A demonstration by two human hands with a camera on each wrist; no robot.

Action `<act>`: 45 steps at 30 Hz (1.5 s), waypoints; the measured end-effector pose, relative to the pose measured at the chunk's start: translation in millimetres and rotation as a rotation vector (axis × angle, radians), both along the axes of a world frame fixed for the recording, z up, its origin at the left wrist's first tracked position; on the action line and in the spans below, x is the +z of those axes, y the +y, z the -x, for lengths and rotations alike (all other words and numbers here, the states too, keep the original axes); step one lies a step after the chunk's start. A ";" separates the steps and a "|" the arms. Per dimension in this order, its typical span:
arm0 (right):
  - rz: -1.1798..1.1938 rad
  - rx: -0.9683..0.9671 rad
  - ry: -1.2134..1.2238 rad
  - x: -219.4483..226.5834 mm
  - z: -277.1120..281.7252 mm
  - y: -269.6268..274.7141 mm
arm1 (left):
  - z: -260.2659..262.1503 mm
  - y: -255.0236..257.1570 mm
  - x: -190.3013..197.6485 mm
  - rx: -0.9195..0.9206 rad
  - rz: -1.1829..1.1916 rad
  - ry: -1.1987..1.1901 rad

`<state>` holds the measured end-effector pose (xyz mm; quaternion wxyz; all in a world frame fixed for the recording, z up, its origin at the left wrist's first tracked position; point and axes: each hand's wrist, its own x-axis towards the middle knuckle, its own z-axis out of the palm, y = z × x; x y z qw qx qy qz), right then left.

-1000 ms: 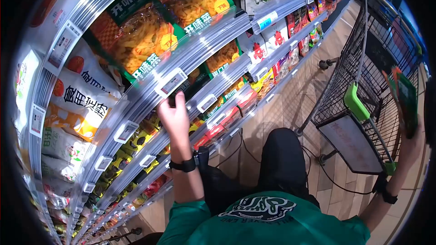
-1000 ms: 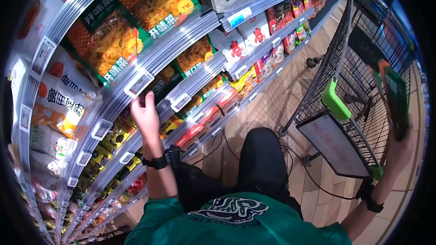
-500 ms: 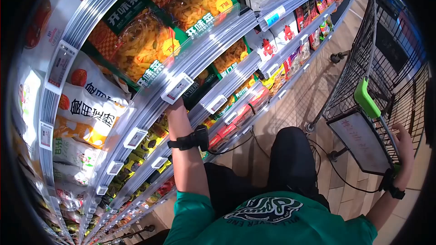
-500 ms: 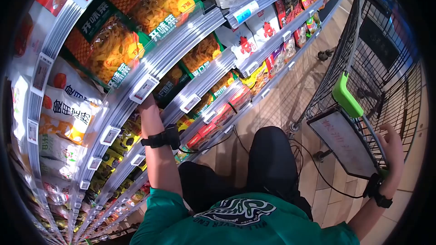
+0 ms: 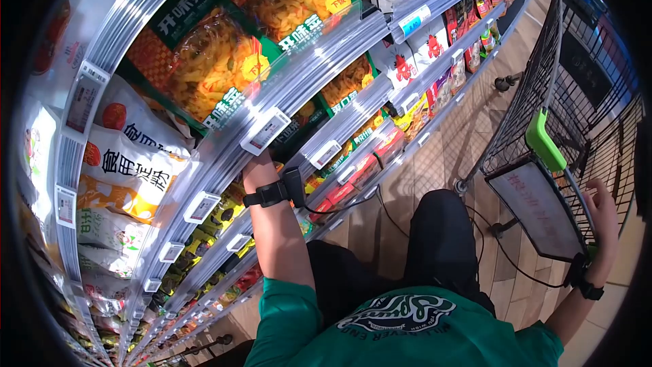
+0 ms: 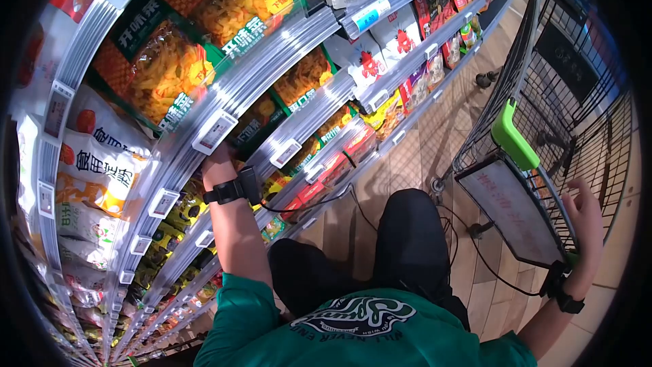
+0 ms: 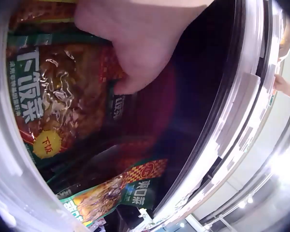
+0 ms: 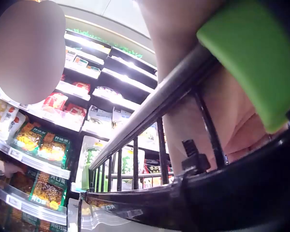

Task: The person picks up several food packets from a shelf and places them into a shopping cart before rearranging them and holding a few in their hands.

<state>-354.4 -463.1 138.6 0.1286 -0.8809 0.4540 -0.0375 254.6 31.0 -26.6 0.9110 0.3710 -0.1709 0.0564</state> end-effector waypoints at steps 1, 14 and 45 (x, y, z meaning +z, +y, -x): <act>0.003 0.001 -0.004 0.2 0.8 -0.5 | -8.7 -3.3 8.5 0.009 -0.023 -0.014; 0.052 0.010 -0.067 -5.1 5.6 -1.4 | 43.2 -21.0 32.4 0.092 -0.363 -0.227; 0.075 -0.013 -0.119 -13.3 16.9 -9.1 | 133.8 -49.1 92.2 0.081 -0.708 -0.176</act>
